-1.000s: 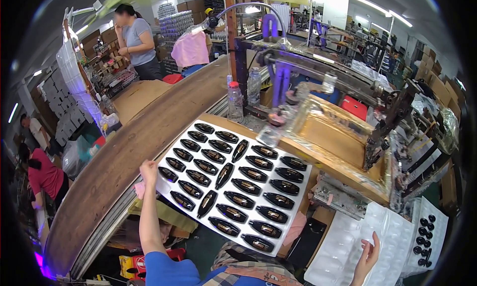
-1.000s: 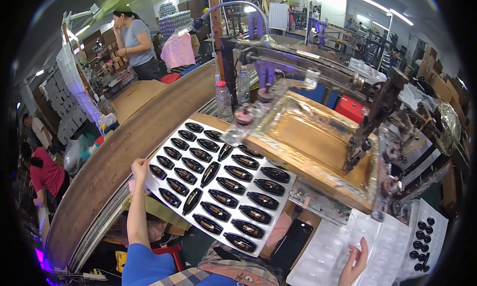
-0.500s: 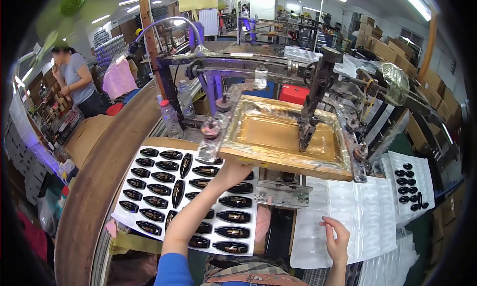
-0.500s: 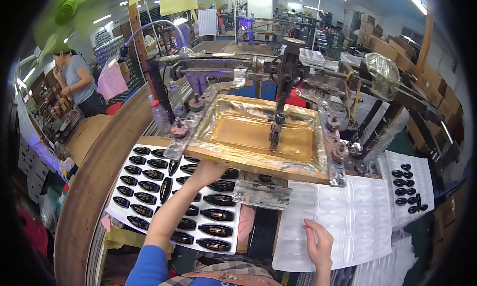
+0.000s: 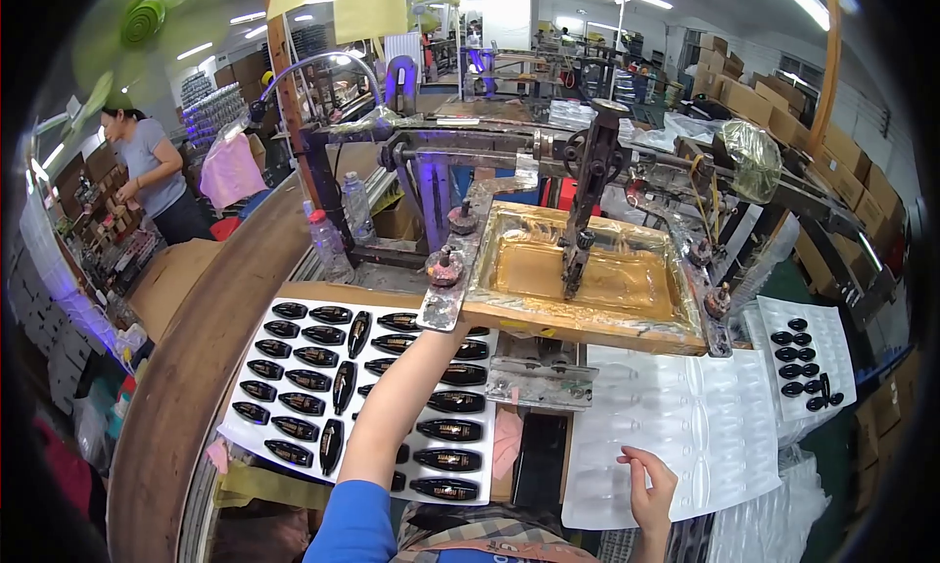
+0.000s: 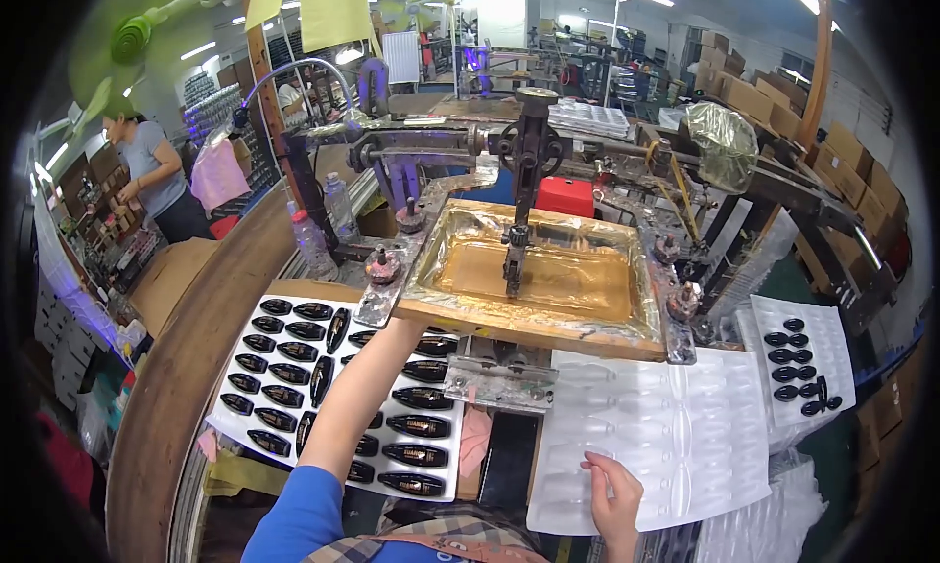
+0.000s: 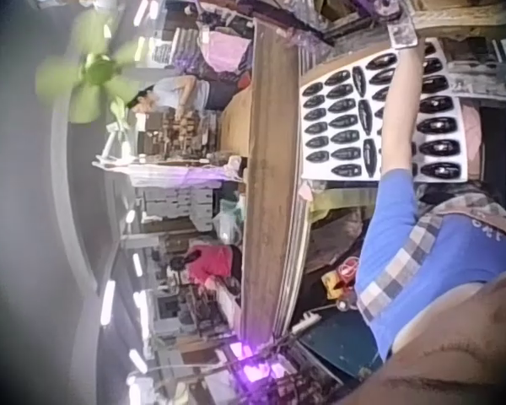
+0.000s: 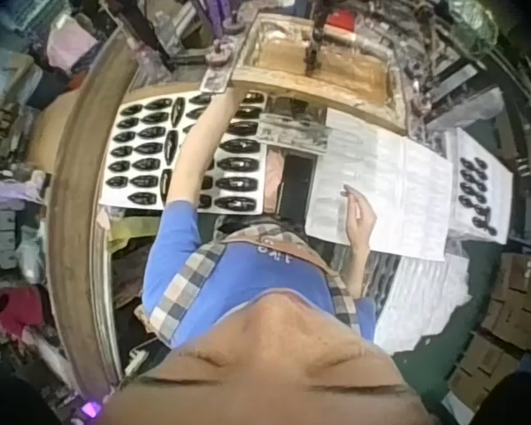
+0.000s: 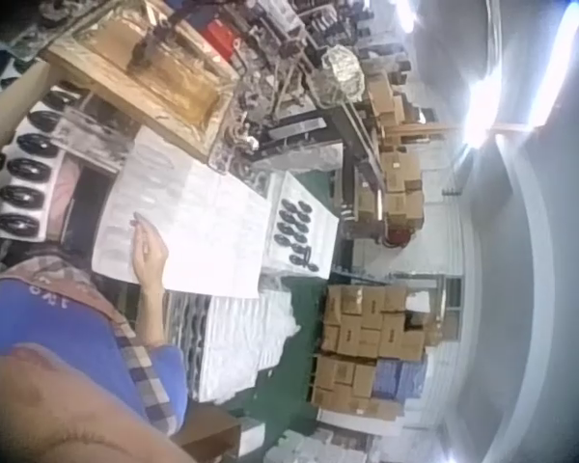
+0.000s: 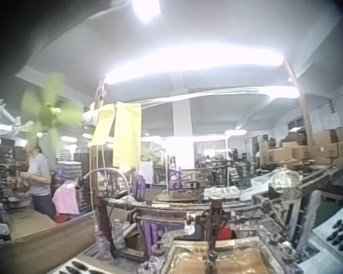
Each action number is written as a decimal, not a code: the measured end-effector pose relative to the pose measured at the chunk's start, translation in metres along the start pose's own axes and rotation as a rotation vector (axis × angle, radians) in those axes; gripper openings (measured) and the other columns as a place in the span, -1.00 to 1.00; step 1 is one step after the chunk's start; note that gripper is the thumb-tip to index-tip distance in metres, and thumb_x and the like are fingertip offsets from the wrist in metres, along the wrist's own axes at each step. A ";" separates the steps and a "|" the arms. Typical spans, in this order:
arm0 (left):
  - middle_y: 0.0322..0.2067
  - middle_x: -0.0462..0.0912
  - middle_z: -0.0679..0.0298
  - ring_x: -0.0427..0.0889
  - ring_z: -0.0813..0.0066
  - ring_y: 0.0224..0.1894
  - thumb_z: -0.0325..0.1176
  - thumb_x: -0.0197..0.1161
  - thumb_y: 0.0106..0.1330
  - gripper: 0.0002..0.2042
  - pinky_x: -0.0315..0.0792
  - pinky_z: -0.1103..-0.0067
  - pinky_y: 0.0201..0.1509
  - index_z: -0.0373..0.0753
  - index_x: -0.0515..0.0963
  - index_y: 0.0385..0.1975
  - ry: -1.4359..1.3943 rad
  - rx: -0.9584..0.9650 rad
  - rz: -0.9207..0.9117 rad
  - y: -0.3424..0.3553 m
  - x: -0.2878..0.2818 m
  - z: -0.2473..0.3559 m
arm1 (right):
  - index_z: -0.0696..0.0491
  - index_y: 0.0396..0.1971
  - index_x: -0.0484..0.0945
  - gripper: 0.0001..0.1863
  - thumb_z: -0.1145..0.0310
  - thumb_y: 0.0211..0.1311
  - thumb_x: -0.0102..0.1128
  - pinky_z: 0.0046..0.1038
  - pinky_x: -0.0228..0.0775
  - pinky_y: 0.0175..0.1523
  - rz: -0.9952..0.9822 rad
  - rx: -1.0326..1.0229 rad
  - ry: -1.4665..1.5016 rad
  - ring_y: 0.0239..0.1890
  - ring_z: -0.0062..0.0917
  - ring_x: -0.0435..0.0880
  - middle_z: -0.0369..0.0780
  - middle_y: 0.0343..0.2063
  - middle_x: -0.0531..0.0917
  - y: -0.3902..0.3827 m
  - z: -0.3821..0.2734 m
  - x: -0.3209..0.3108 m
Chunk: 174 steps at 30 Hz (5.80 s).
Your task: The recorder uses a screen printing machine to apply a gold-colored design to small black objects, then sorts them into a tray.
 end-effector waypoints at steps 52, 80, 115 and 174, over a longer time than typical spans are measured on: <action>-0.43 0.44 0.14 0.44 0.44 -0.38 -0.46 0.13 0.10 -0.79 0.34 0.56 -0.20 -0.36 0.31 -0.31 -0.235 -0.127 0.810 -0.239 -0.095 0.142 | 0.25 -0.13 0.28 -0.62 0.59 -0.02 0.10 -0.40 0.22 0.07 -0.604 -0.226 0.627 -0.02 -0.28 0.41 0.03 -0.11 0.41 -0.054 -0.108 0.151; -0.43 0.42 0.17 0.43 0.42 -0.37 -0.43 0.16 0.09 -0.79 0.37 0.54 -0.24 -0.32 0.30 -0.34 -0.282 -0.179 0.822 -0.245 -0.113 0.137 | 0.26 -0.16 0.29 -0.61 0.58 -0.05 0.12 -0.41 0.26 0.03 -0.618 -0.246 0.559 -0.06 -0.28 0.44 0.05 -0.15 0.44 -0.054 -0.115 0.166; -0.41 0.50 0.07 0.51 0.38 -0.35 -0.69 -0.01 0.08 -0.88 0.38 0.58 -0.20 -0.34 0.31 -0.41 0.018 -0.216 0.952 -0.266 -0.180 0.110 | 0.27 -0.06 0.26 -0.50 0.65 -0.12 0.07 -0.61 0.41 -0.39 -0.607 -0.170 0.466 -0.59 -0.52 0.59 0.03 -0.20 0.49 -0.057 -0.101 0.168; -0.19 0.49 0.15 0.48 0.38 -0.14 -0.32 -0.16 0.26 -0.71 0.38 0.47 -0.05 -0.39 0.31 -0.14 -0.452 -0.422 1.109 -0.340 -0.431 0.003 | 0.17 -0.07 0.18 -0.71 0.37 0.27 -0.31 -0.63 0.38 -0.50 -0.558 0.821 0.641 -0.59 -0.52 0.53 -0.11 -0.46 0.51 -0.092 -0.042 0.213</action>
Point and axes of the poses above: each hand's wrist, its own y-axis towards the middle knuckle, its own x-axis out of the palm, z = x × y, the point moved 1 cm from there along y, towards the middle knuckle
